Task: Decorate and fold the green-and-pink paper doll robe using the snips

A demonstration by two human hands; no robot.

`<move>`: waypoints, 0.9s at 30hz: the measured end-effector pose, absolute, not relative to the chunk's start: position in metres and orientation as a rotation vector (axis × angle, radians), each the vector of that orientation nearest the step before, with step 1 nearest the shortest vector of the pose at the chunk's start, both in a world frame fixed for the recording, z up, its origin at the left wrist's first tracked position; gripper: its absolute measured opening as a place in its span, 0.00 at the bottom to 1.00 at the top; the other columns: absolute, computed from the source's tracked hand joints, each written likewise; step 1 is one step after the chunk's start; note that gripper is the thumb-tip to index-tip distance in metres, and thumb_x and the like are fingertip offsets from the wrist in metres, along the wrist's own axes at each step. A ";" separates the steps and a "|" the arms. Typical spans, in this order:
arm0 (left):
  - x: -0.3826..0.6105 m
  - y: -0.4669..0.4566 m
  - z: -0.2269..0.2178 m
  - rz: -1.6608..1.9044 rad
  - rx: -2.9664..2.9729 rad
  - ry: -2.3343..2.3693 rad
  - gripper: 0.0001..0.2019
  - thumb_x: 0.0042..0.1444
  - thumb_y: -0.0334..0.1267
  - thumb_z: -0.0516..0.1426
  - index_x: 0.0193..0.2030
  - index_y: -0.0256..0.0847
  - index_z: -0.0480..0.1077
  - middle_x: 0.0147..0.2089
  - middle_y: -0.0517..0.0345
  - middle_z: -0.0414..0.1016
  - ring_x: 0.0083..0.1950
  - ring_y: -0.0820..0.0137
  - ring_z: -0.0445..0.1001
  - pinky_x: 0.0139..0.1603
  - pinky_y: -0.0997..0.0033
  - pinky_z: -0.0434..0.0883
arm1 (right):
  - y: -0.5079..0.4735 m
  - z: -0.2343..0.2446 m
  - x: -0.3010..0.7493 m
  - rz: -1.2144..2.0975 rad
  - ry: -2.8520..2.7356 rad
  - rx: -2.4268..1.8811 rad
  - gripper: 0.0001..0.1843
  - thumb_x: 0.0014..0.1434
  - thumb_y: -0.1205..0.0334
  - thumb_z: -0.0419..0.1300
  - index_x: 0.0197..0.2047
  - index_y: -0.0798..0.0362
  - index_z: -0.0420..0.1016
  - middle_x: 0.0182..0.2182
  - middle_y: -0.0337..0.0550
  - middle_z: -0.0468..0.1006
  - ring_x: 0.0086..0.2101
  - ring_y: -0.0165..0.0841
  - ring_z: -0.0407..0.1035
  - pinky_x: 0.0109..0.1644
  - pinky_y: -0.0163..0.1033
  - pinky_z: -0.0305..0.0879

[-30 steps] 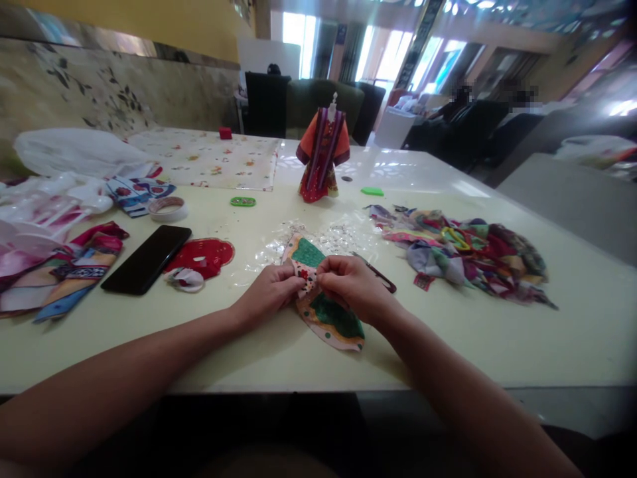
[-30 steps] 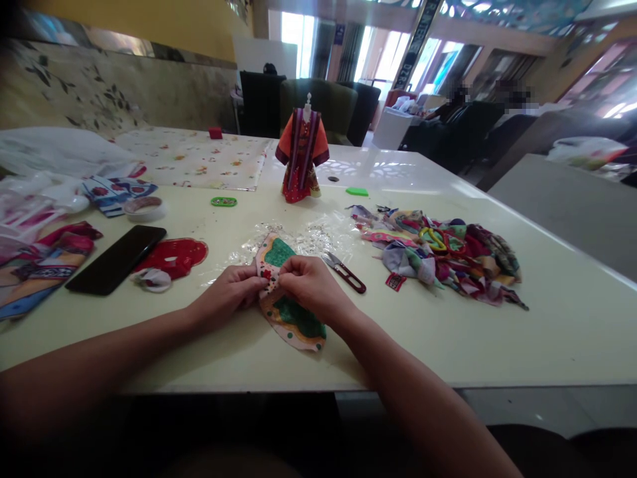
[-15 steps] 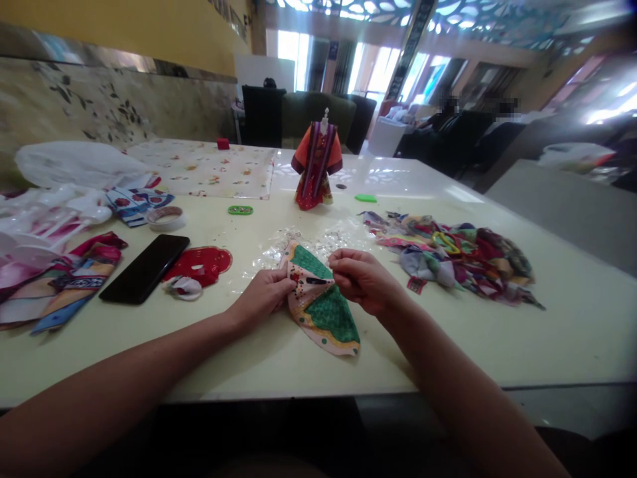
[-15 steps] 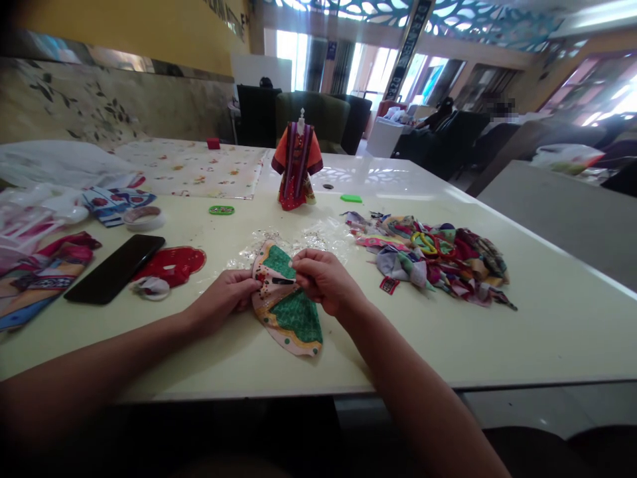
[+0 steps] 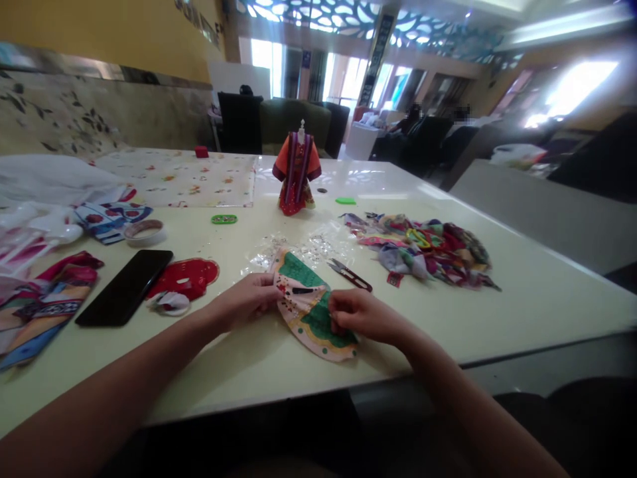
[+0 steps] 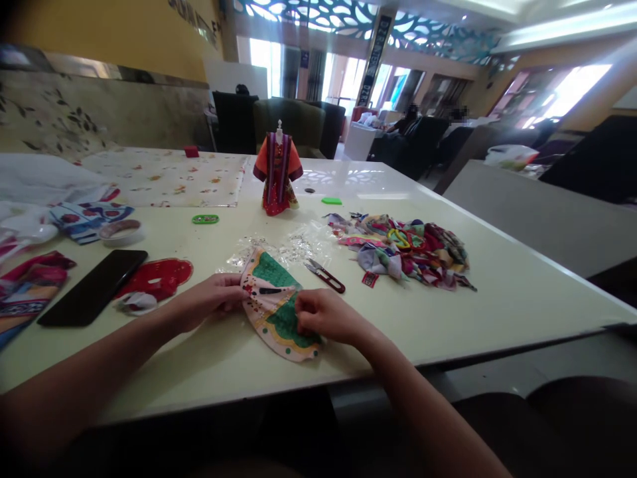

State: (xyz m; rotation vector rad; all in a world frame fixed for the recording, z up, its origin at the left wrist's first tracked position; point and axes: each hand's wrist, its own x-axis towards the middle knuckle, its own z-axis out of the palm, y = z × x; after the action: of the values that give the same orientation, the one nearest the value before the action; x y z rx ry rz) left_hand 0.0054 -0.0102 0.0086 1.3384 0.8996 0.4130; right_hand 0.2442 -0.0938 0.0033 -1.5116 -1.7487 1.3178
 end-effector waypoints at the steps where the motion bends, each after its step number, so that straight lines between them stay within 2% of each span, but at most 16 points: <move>1: 0.004 -0.008 0.011 0.405 1.329 0.894 0.08 0.42 0.35 0.59 0.31 0.36 0.71 0.20 0.66 0.58 0.20 0.80 0.52 0.20 0.79 0.48 | -0.101 -0.001 0.247 1.282 -1.729 -1.538 0.04 0.49 0.70 0.53 0.28 0.51 0.65 0.25 0.37 0.77 0.27 0.31 0.72 0.30 0.35 0.67; 4: -0.001 -0.001 0.012 0.389 1.290 0.916 0.03 0.41 0.33 0.57 0.25 0.36 0.67 0.20 0.63 0.62 0.20 0.79 0.56 0.20 0.79 0.52 | -0.116 -0.008 0.253 1.158 -1.698 -1.528 0.03 0.51 0.69 0.55 0.28 0.51 0.66 0.26 0.37 0.77 0.28 0.30 0.71 0.32 0.35 0.66; 6: -0.003 0.003 0.011 0.413 1.299 0.941 0.04 0.42 0.32 0.57 0.27 0.37 0.68 0.19 0.64 0.62 0.20 0.79 0.58 0.20 0.80 0.54 | -0.120 -0.010 0.254 1.168 -1.642 -1.481 0.03 0.52 0.68 0.55 0.29 0.51 0.67 0.26 0.37 0.77 0.29 0.30 0.70 0.33 0.35 0.66; 9: -0.005 0.006 0.012 0.634 1.294 1.011 0.07 0.44 0.31 0.58 0.33 0.37 0.70 0.20 0.66 0.61 0.19 0.81 0.56 0.19 0.82 0.53 | -0.123 -0.011 0.252 1.202 -1.540 -1.434 0.02 0.52 0.66 0.55 0.29 0.52 0.68 0.27 0.38 0.77 0.29 0.30 0.70 0.34 0.35 0.66; 12: -0.005 0.004 0.020 0.854 1.190 0.968 0.06 0.45 0.29 0.59 0.33 0.36 0.70 0.21 0.67 0.61 0.19 0.82 0.55 0.18 0.83 0.53 | -0.128 -0.009 0.249 1.050 -1.447 -1.465 0.02 0.52 0.64 0.56 0.28 0.52 0.66 0.25 0.38 0.76 0.26 0.29 0.67 0.31 0.35 0.64; 14: -0.004 -0.002 0.026 0.867 1.031 0.865 0.05 0.47 0.28 0.59 0.33 0.35 0.70 0.23 0.65 0.63 0.20 0.82 0.58 0.19 0.84 0.57 | -0.134 -0.006 0.245 0.897 -1.404 -1.492 0.03 0.53 0.64 0.57 0.28 0.51 0.66 0.23 0.36 0.73 0.24 0.28 0.64 0.29 0.34 0.61; 16: 0.000 -0.012 0.030 0.780 0.853 0.750 0.04 0.51 0.29 0.58 0.35 0.33 0.71 0.26 0.61 0.68 0.22 0.81 0.64 0.24 0.83 0.65 | -0.140 -0.001 0.237 0.768 -1.403 -1.505 0.04 0.54 0.63 0.57 0.29 0.51 0.67 0.23 0.36 0.71 0.24 0.28 0.62 0.29 0.34 0.59; 18: 0.006 -0.025 0.030 0.661 0.736 0.651 0.08 0.56 0.29 0.54 0.40 0.30 0.73 0.32 0.53 0.74 0.29 0.76 0.72 0.33 0.78 0.73 | -0.145 0.005 0.224 0.652 -1.433 -1.506 0.04 0.56 0.62 0.57 0.29 0.51 0.67 0.24 0.36 0.70 0.25 0.29 0.62 0.29 0.35 0.59; 21: 0.015 -0.043 0.024 0.525 0.649 0.540 0.14 0.62 0.31 0.49 0.43 0.26 0.74 0.41 0.41 0.77 0.40 0.68 0.77 0.46 0.68 0.76 | -0.148 0.010 0.198 0.444 -1.548 -1.482 0.05 0.58 0.63 0.55 0.30 0.50 0.68 0.25 0.38 0.69 0.27 0.30 0.63 0.31 0.35 0.59; 23: 0.018 -0.051 0.020 0.484 0.649 0.475 0.15 0.63 0.32 0.48 0.44 0.26 0.74 0.43 0.40 0.77 0.43 0.67 0.77 0.49 0.68 0.75 | -0.147 0.009 0.182 0.360 -1.629 -1.485 0.04 0.58 0.64 0.55 0.31 0.51 0.69 0.28 0.39 0.72 0.28 0.31 0.64 0.33 0.35 0.60; 27: 0.020 -0.058 0.015 0.499 0.664 0.466 0.14 0.64 0.30 0.49 0.44 0.28 0.75 0.45 0.42 0.77 0.47 0.67 0.76 0.46 0.71 0.76 | -0.142 -0.001 0.162 0.353 -1.670 -1.579 0.04 0.55 0.66 0.56 0.29 0.51 0.69 0.27 0.40 0.73 0.29 0.31 0.65 0.32 0.35 0.58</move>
State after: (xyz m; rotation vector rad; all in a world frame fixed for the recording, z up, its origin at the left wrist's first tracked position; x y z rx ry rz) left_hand 0.0195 -0.0576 0.0153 0.6642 0.4661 0.4989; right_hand 0.1622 -0.1419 -0.0006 -1.5786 -1.6701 0.3529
